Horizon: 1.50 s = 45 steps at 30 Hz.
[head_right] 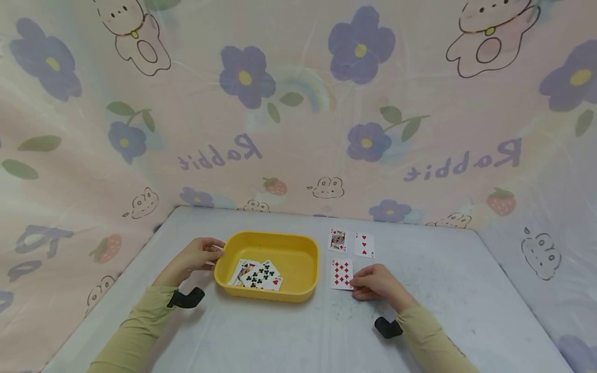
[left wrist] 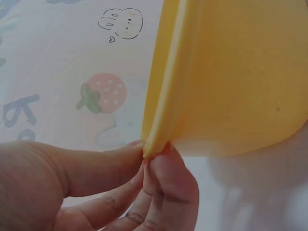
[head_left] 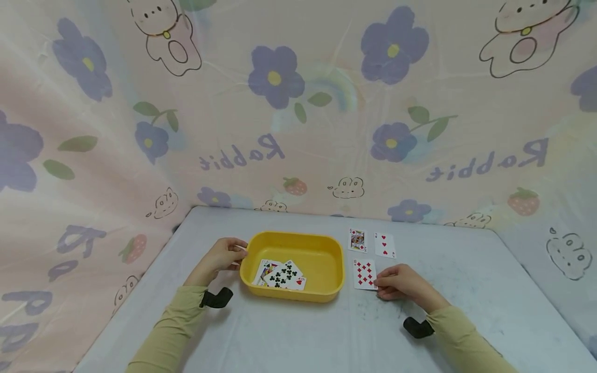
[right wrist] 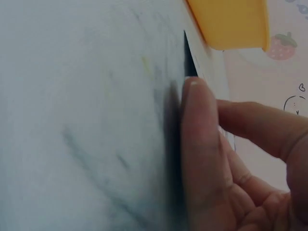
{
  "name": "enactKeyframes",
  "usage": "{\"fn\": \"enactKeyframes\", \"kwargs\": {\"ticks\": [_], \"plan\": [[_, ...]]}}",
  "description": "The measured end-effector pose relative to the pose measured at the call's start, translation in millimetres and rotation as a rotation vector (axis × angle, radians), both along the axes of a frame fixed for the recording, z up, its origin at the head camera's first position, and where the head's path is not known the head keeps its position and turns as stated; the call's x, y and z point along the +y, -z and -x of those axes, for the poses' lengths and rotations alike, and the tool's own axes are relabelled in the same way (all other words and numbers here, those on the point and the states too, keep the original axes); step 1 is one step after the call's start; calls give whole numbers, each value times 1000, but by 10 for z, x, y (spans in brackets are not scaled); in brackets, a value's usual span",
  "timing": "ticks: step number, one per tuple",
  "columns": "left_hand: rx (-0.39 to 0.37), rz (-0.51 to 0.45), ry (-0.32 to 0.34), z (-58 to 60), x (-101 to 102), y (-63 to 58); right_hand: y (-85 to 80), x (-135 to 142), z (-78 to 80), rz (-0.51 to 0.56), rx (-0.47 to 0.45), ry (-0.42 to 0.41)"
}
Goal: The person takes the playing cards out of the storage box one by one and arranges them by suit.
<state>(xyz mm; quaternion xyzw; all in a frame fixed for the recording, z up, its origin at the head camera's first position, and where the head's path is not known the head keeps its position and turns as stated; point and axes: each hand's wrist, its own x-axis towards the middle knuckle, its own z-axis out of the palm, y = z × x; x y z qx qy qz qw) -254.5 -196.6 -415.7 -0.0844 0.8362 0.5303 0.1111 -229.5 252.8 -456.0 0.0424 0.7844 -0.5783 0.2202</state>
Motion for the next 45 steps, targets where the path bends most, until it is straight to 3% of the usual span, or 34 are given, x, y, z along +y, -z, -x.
{"fn": "enactKeyframes", "kwargs": {"ticks": [12, 20, 24, 29, 34, 38, 41, 45], "plan": [[-2, -3, 11, 10, -18, 7, 14, -126, 59, -69, 32, 69], [-3, -12, 11, 3, -42, 19, -11, -123, 63, -94, 67, 18], [-3, -13, 4, -2, -47, 19, -101, -82, 71, -127, 123, -15], [0, -11, 7, 1, -44, 13, -359, -97, 199, -155, 249, -41], [0, -15, 2, 13, -29, -2, -691, -328, 436, -129, 373, -171], [12, -17, 21, 24, -8, -22, -892, -653, 575, -148, 416, -309], [27, -11, 44, 22, -6, -39, -942, -943, 659, -198, 400, -426], [16, -4, 61, 3, -11, -63, -866, -1310, 763, -259, 380, -635]]}}
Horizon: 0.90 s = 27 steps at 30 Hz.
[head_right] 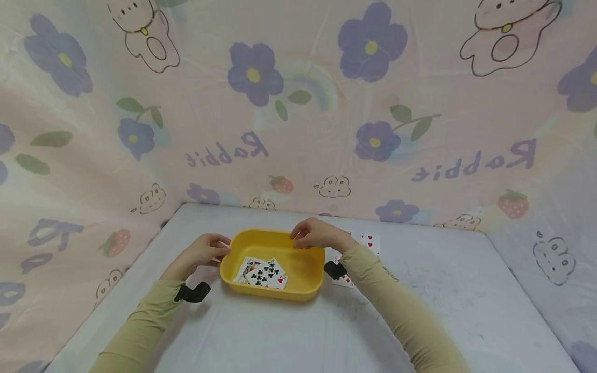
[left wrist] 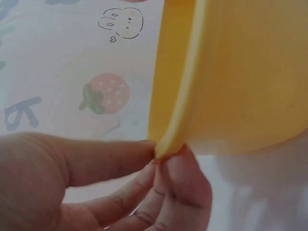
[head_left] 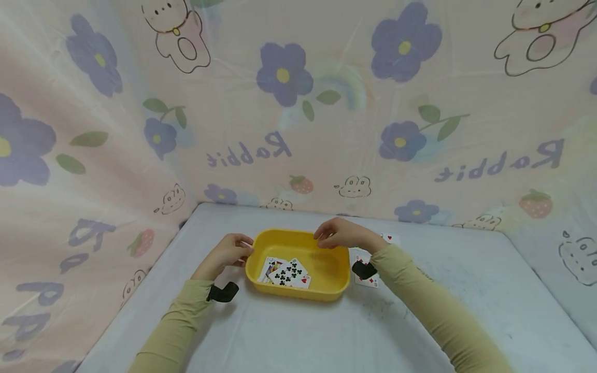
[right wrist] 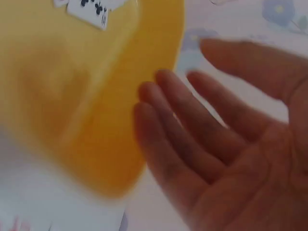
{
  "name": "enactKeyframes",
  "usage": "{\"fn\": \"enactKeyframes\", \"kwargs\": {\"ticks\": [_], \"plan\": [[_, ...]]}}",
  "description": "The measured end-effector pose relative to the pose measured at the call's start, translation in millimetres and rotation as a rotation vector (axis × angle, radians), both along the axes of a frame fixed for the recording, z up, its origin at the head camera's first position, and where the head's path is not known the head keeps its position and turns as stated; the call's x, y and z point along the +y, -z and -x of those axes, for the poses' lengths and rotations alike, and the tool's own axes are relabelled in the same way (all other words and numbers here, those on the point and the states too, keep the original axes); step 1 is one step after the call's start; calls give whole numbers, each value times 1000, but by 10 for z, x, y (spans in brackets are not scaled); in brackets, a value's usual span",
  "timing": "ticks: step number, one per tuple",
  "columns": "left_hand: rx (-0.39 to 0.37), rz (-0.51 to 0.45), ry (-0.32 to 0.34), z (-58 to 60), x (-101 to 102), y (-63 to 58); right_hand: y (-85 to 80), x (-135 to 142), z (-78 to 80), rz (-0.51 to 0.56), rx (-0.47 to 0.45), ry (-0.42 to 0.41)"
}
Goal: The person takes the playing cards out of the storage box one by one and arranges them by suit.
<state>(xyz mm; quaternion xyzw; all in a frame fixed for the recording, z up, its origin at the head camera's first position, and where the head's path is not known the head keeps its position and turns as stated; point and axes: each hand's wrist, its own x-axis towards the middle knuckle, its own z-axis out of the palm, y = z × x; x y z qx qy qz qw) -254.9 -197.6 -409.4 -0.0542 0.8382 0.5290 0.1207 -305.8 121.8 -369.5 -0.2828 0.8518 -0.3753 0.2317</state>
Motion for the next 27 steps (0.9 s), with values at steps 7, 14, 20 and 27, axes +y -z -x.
{"fn": "enactKeyframes", "kwargs": {"ticks": [7, 14, 20, 27], "plan": [[-8, -18, 52, 12, 27, -33, 178, -429, 63, -55, -17, -199], [-2, 4, 49, 26, 32, -11, 355, -580, 105, -86, -129, -144], [-4, 11, 43, 26, 20, 3, 387, -638, 92, -187, -128, -198], [-10, 12, 32, 25, 12, -11, 344, -699, -19, -252, -136, -222]]}}
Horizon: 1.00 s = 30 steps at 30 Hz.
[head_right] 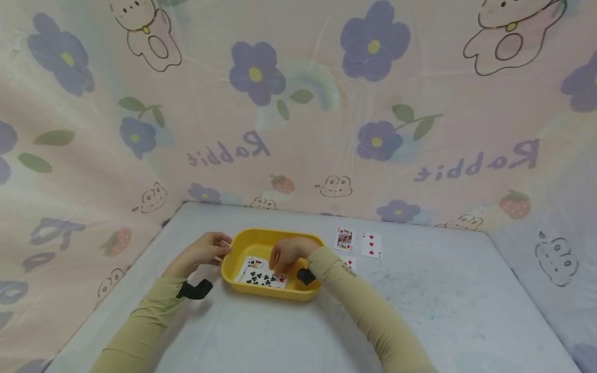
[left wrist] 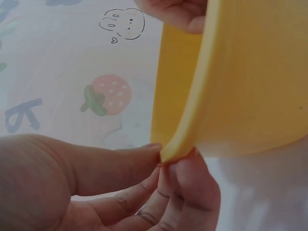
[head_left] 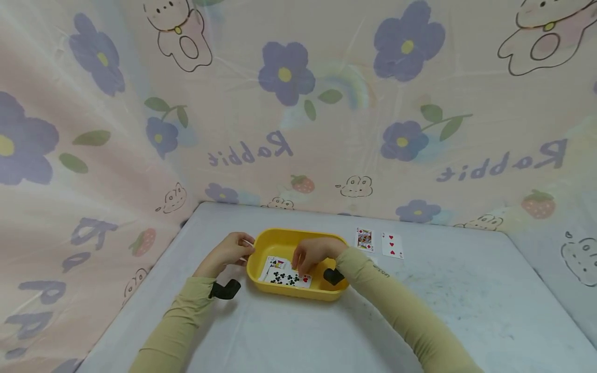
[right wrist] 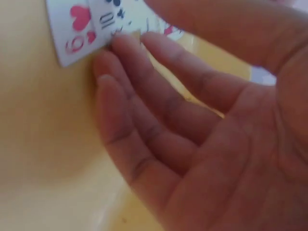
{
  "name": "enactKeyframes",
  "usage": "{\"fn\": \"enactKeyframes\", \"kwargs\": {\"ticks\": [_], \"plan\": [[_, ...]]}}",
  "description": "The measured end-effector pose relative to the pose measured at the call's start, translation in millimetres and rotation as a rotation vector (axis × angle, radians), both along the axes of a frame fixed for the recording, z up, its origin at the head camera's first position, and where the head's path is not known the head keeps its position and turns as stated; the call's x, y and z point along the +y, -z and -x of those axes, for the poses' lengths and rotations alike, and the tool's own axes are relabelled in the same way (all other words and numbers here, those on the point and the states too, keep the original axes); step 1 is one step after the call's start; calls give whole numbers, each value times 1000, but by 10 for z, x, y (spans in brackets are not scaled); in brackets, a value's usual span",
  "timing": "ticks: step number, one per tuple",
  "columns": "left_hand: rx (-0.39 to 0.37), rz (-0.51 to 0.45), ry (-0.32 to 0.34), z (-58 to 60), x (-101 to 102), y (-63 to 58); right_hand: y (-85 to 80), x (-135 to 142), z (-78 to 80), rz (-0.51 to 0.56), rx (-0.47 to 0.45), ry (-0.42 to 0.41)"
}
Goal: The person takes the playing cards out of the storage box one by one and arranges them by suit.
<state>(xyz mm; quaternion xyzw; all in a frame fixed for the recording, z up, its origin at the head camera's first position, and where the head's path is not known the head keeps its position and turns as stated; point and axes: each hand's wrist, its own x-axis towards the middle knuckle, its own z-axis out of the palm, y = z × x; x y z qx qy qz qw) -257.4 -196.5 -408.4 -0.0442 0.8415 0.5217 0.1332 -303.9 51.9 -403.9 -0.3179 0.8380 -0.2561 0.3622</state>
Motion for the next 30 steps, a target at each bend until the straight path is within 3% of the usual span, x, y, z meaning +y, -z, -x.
{"fn": "enactKeyframes", "kwargs": {"ticks": [7, 15, 23, 30], "plan": [[-4, 15, -3, -9, 9, -11, 7, -100, -52, 27, -50, 88], [-3, 12, -3, 3, 8, 8, 24, -144, -93, -57, 43, 96], [7, 11, 6, -2, 27, -3, -9, -17, -78, -26, 7, 176], [-6, 28, 2, -23, 16, -19, -50, 168, 1, 36, 75, 316]]}}
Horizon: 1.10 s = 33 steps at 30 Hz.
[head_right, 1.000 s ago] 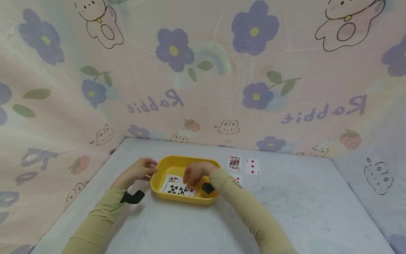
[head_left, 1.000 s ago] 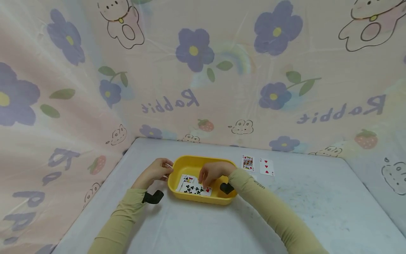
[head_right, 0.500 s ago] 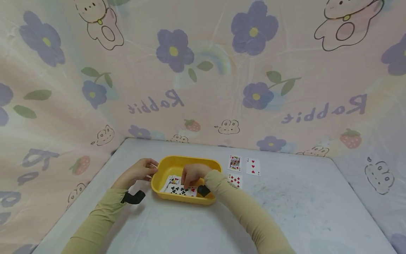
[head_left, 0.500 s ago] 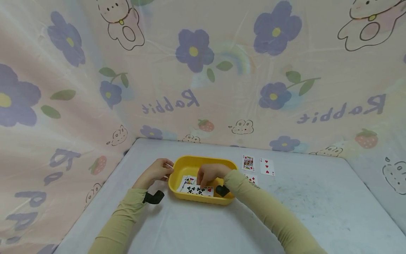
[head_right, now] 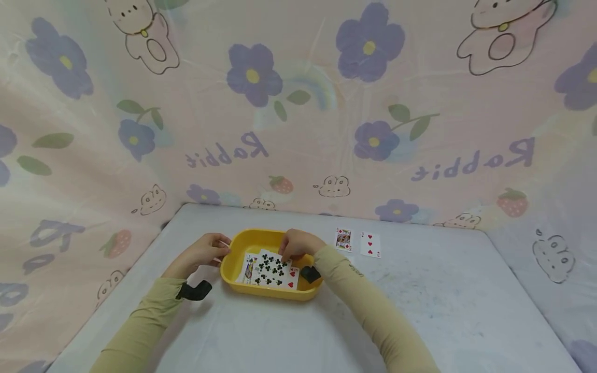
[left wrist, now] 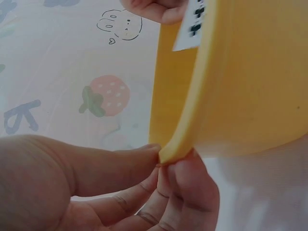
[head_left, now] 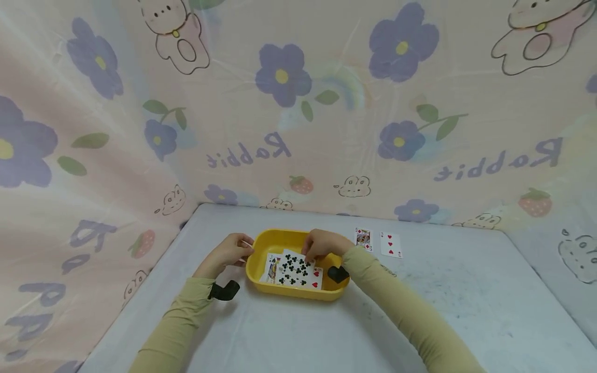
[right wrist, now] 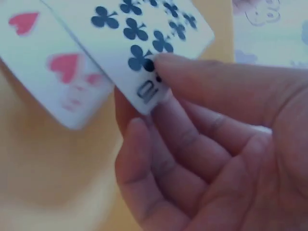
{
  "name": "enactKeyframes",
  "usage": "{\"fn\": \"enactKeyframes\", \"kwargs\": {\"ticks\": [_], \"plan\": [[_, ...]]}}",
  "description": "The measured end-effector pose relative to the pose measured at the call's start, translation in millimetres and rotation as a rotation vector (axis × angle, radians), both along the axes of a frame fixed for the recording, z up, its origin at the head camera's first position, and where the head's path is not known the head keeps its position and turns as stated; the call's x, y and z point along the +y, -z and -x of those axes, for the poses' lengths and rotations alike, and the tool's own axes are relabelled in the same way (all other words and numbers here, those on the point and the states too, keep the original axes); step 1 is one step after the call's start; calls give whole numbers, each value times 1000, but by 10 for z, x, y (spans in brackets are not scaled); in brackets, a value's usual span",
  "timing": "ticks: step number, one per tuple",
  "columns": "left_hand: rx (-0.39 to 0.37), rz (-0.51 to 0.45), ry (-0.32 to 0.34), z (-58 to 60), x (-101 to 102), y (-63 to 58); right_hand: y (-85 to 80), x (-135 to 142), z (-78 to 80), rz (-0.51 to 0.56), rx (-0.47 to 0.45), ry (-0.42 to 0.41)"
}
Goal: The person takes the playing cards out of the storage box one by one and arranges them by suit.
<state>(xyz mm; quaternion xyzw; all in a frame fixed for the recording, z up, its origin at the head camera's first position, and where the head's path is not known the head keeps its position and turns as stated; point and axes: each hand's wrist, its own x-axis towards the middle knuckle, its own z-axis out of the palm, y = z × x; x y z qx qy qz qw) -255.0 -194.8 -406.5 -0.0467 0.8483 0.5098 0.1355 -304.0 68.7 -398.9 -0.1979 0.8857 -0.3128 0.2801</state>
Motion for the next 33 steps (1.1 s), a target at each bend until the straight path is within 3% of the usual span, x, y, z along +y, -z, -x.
{"fn": "enactKeyframes", "kwargs": {"ticks": [3, 7, 12, 20, 23, 28, 33], "plan": [[-4, -1, 0, 8, 10, 2, -38, 122, 26, 42, 11, 52], [-2, -8, 5, 7, 5, 27, -98, 283, 28, 107, 48, 61], [-3, -10, 3, 9, 2, 37, -215, 612, 10, 248, 54, 114], [6, -18, 6, 7, -4, 21, -327, 1379, 50, 389, 71, 388], [8, -16, 8, 6, -6, 26, -309, 1697, 41, 414, 68, 479], [14, -12, 7, 4, -5, 34, -202, 2200, -7, 368, 98, 600], [11, -12, 6, 8, 0, 31, -32, 2612, -43, 332, 70, 680]]}}
